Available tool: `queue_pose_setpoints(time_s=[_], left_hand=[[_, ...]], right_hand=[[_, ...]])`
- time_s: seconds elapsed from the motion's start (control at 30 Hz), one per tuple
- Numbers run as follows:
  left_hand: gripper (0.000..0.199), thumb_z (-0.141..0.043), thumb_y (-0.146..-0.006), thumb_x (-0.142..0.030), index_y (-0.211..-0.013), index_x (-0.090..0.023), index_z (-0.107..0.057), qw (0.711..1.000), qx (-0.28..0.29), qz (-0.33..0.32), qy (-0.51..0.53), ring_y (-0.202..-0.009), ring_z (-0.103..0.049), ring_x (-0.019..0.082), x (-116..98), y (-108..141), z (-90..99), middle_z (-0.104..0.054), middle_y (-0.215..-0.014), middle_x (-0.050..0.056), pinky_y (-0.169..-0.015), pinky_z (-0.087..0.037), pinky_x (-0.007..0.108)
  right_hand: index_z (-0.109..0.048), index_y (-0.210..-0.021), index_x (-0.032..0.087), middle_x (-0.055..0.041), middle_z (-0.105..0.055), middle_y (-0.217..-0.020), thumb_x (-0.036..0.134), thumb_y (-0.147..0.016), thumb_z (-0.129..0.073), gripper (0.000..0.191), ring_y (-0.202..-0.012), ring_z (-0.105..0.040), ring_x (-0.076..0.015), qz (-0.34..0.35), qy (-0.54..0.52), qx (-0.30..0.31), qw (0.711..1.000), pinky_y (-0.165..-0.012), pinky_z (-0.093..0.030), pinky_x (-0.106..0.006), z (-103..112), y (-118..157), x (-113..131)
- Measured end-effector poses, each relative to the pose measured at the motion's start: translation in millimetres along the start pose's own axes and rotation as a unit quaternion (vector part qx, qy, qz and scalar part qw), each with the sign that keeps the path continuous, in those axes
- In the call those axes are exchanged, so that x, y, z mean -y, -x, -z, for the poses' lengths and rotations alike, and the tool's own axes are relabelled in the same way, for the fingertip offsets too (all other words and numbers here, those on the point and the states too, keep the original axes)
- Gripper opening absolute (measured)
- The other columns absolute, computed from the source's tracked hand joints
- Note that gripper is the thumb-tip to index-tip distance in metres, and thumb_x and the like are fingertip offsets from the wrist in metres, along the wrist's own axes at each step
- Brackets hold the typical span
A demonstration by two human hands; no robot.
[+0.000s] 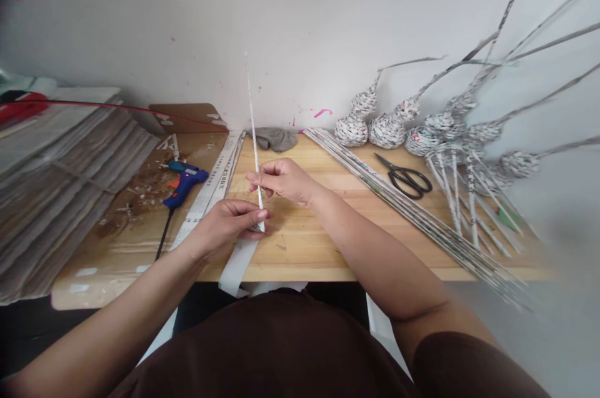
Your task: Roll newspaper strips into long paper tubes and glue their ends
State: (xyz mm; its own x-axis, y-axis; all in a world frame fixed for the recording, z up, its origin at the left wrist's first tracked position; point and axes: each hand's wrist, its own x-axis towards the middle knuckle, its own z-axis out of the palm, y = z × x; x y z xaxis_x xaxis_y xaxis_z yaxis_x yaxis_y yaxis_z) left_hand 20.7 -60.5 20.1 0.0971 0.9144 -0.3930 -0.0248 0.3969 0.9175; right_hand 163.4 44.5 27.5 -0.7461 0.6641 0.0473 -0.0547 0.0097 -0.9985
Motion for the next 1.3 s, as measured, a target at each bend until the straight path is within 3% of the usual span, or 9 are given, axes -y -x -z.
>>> queue_pose_setpoints(time_s=[0.27, 0.47, 0.63, 0.7, 0.87, 1.13, 1.23, 1.3], left_hand=[[0.027, -0.078, -0.065, -0.038, -0.081, -0.017, -0.073, 1.0, -0.018, -0.012, -0.019, -0.071, -0.064, 0.015, 1, -6, 2.5, -0.069, -0.076, 0.003, -0.068, -0.056, 0.031], [0.025, -0.075, -0.068, -0.04, -0.079, -0.018, -0.074, 0.996, -0.011, -0.03, -0.078, -0.074, -0.064, 0.016, 0, -8, 2.4, -0.071, -0.08, 0.005, -0.067, -0.057, 0.03], [0.025, -0.075, -0.068, -0.04, -0.079, -0.018, -0.074, 0.995, -0.01, -0.034, -0.098, -0.077, -0.065, 0.018, -5, -7, 1.2, -0.071, -0.083, 0.004, -0.07, -0.057, 0.032], [0.025, -0.075, -0.068, -0.04, -0.08, -0.018, -0.074, 0.994, -0.005, -0.036, -0.101, -0.076, -0.065, 0.018, -6, -7, 1.3, -0.071, -0.083, 0.004, -0.069, -0.057, 0.032], [0.022, -0.072, -0.071, -0.038, -0.076, -0.018, -0.073, 0.995, 0.036, -0.036, -0.083, -0.074, -0.064, 0.016, -5, -7, 1.0, -0.069, -0.077, 0.003, -0.07, -0.057, 0.031], [0.019, -0.072, -0.072, -0.036, -0.077, -0.017, -0.074, 0.996, 0.037, -0.02, -0.079, -0.078, -0.064, 0.016, -6, -6, -2.1, -0.07, -0.08, 0.005, -0.073, -0.057, 0.031], [0.02, -0.07, -0.074, -0.036, -0.08, -0.017, -0.074, 0.996, 0.051, -0.022, -0.073, -0.081, -0.064, 0.017, -5, -6, -0.5, -0.071, -0.083, 0.005, -0.074, -0.056, 0.031], [0.021, -0.069, -0.075, -0.037, -0.08, -0.017, -0.074, 0.996, 0.06, -0.022, -0.069, -0.081, -0.064, 0.017, -4, -6, 0.9, -0.071, -0.083, 0.005, -0.074, -0.056, 0.03]], right_hand=[[-0.069, -0.077, 0.012, 0.0012, -0.055, -0.055, 0.047, -0.075, -0.067, 0.035, -0.049, -0.044, -0.0062, -0.007, 0.009, 0.007, 1.0, -0.041, -0.025, -0.019, 5, 0, 2], [-0.068, -0.069, 0.013, -0.0027, -0.066, -0.068, 0.046, -0.073, -0.069, 0.034, -0.051, -0.047, -0.0059, 0.033, 0.066, -0.025, 0.997, -0.049, -0.036, -0.02, 5, 0, 5], [-0.066, -0.063, 0.012, -0.0008, -0.062, -0.061, 0.043, -0.07, -0.073, 0.033, -0.051, -0.047, -0.0059, 0.034, 0.065, -0.048, 0.996, -0.048, -0.034, -0.02, 3, 0, 6], [-0.067, -0.067, 0.012, 0.0003, -0.059, -0.057, 0.044, -0.072, -0.071, 0.033, -0.049, -0.045, -0.0056, 0.015, 0.046, -0.033, 0.998, -0.045, -0.03, -0.019, 5, 1, 7], [-0.071, -0.091, 0.012, 0.001, -0.056, -0.059, 0.044, -0.079, -0.065, 0.034, -0.045, -0.038, -0.004, -0.05, 0.004, 0.098, 0.994, -0.038, -0.019, -0.019, 18, 4, 8], [-0.064, -0.071, 0.012, 0.0037, -0.053, -0.052, 0.038, -0.071, -0.074, 0.028, -0.039, -0.028, -0.0017, -0.035, -0.012, 0.019, 0.999, -0.036, -0.013, -0.019, 19, -2, -1], [-0.066, -0.076, 0.012, 0.0032, -0.054, -0.053, 0.039, -0.074, -0.072, 0.028, -0.04, -0.031, -0.0023, -0.032, -0.013, 0.021, 0.999, -0.036, -0.014, -0.018, 18, -1, 1], [-0.069, -0.086, 0.012, 0.0021, -0.055, -0.056, 0.04, -0.077, -0.069, 0.03, -0.042, -0.035, -0.0032, -0.045, -0.012, 0.053, 0.998, -0.036, -0.014, -0.018, 19, 1, 3]])
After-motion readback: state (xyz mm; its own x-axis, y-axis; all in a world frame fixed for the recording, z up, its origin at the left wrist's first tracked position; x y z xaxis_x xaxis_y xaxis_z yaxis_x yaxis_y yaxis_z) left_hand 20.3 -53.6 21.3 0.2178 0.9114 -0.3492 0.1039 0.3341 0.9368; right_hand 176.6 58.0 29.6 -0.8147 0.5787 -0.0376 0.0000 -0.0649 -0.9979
